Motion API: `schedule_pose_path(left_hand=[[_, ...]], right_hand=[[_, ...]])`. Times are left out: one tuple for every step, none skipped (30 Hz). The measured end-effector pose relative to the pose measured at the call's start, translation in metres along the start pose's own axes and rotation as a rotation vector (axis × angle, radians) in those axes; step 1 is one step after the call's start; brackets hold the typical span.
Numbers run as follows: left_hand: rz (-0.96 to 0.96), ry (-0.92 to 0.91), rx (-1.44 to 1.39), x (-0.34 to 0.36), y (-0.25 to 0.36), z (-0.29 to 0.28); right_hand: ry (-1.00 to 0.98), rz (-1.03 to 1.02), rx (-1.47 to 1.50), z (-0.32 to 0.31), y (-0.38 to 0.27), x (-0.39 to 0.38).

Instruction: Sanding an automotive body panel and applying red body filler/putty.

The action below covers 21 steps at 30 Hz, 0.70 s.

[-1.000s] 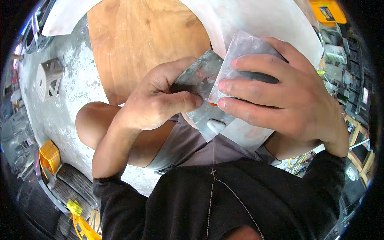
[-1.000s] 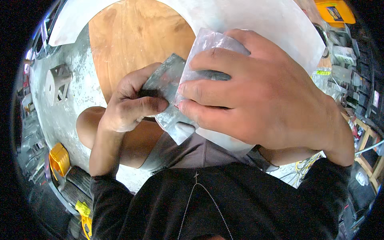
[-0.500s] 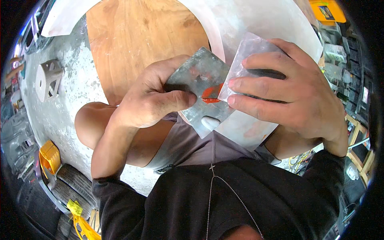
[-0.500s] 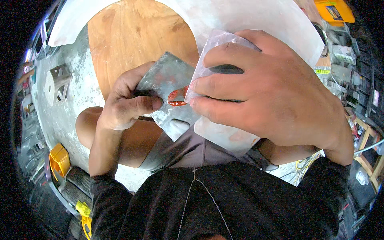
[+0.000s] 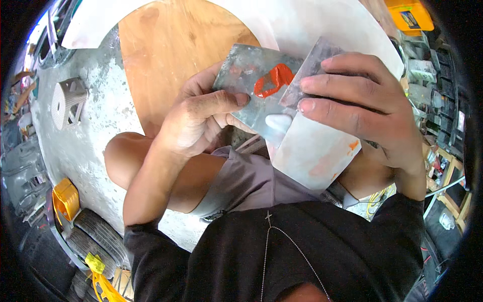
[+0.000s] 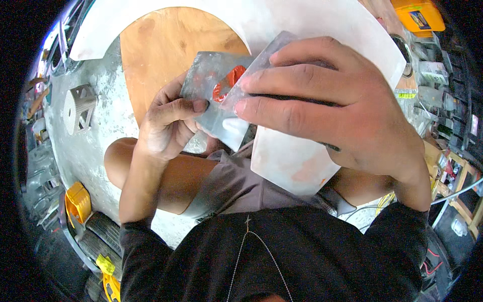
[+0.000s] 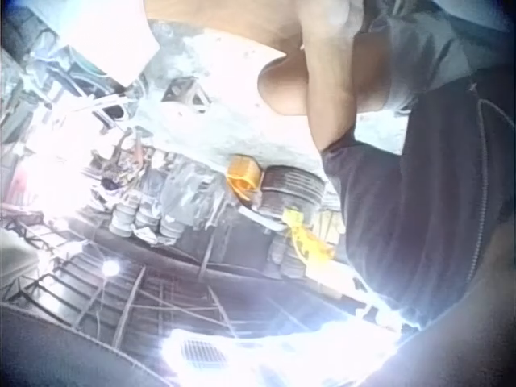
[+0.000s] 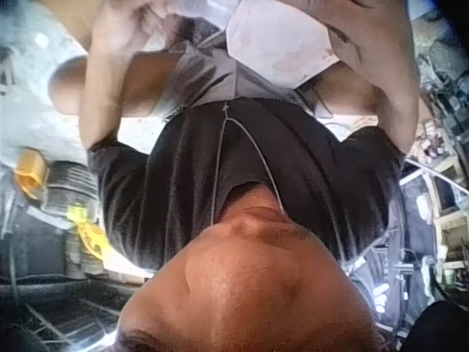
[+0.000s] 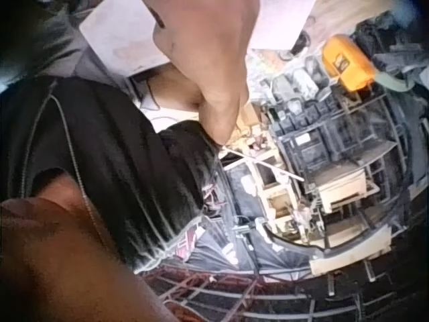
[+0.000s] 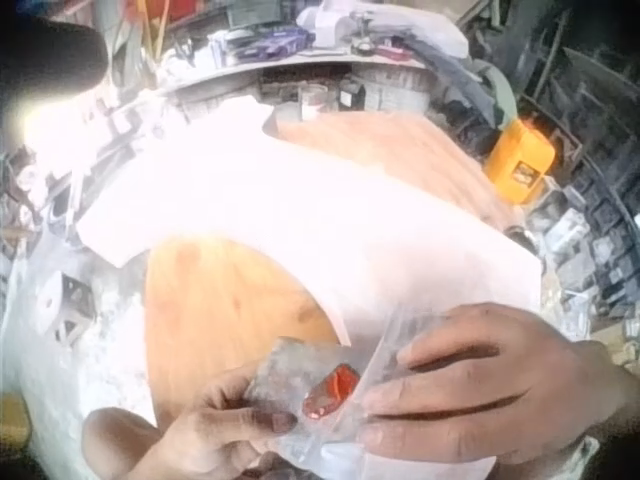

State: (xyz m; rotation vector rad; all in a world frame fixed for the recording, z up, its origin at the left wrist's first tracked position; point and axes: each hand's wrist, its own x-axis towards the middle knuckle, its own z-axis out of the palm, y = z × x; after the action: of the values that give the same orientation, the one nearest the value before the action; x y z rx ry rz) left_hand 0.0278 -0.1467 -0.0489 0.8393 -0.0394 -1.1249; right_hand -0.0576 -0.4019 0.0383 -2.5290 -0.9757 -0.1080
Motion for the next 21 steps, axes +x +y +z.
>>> schedule_pose_path(left_hand=[[0.022, -0.003, -0.044, 0.0, 0.001, -0.001], [0.044, -0.003, -0.09, 0.0, 0.001, -0.002], [0.048, -0.001, -0.083, 0.0, 0.001, -0.003], [0.079, -0.016, -0.153, 0.001, 0.001, -0.005], [0.095, 0.002, -0.194, 0.001, 0.0, -0.006], [0.11, -0.032, -0.223, 0.0, 0.0, -0.006], [0.121, -0.004, -0.267, -0.001, -0.001, -0.007], [0.142, 0.008, -0.302, -0.001, -0.002, -0.006], [0.126, 0.021, -0.31, -0.002, -0.003, -0.006], [0.167, -0.015, -0.342, -0.001, -0.003, -0.005], [0.215, -0.066, -0.365, -0.001, -0.003, -0.004], [0.203, -0.055, -0.371, -0.001, -0.004, -0.002], [0.226, -0.072, -0.372, -0.001, -0.004, 0.0], [0.25, -0.086, -0.365, -0.002, -0.005, 0.002], [0.245, -0.091, -0.37, -0.002, -0.005, 0.004], [0.253, -0.104, -0.372, -0.003, -0.006, 0.005], [0.26, -0.117, -0.373, -0.003, -0.006, 0.005], [0.258, -0.116, -0.371, -0.004, -0.007, 0.006], [0.271, -0.09, -0.346, -0.006, -0.008, 0.006], [0.286, -0.064, -0.321, -0.007, -0.008, 0.005], [0.286, -0.063, -0.317, -0.008, -0.008, 0.004]], right_hand=[[0.017, -0.006, -0.003, 0.002, 0.0, -0.001], [0.042, 0.019, 0.02, 0.004, 0.001, -0.001], [0.076, 0.061, 0.04, 0.007, 0.001, -0.001], [0.07, 0.037, 0.044, 0.011, 0.001, 0.0], [0.143, 0.061, 0.087, 0.016, 0.0, 0.0], [0.217, 0.094, 0.117, 0.021, -0.001, 0.001], [0.214, 0.088, 0.13, 0.028, -0.002, 0.002], [0.285, 0.108, 0.133, 0.034, -0.004, 0.002], [0.353, 0.118, 0.125, 0.04, -0.005, 0.002], [0.357, 0.135, 0.132, 0.046, -0.006, 0.002], [0.367, 0.082, 0.05, 0.05, -0.006, 0.002], [0.387, 0.049, -0.019, 0.055, -0.007, 0.002], [0.391, 0.027, -0.023, 0.059, -0.008, 0.003], [0.425, 0.032, -0.055, 0.063, -0.009, 0.003], [0.415, 0.036, -0.099, 0.065, -0.01, 0.004], [0.44, 0.046, -0.086, 0.068, -0.01, 0.005], [0.444, 0.052, -0.106, 0.07, -0.009, 0.006], [0.448, 0.056, -0.115, 0.073, -0.008, 0.007], [0.451, 0.06, -0.124, 0.075, -0.007, 0.008], [0.471, 0.054, -0.134, 0.077, -0.005, 0.009], [0.467, 0.046, -0.16, 0.079, -0.003, 0.009]])
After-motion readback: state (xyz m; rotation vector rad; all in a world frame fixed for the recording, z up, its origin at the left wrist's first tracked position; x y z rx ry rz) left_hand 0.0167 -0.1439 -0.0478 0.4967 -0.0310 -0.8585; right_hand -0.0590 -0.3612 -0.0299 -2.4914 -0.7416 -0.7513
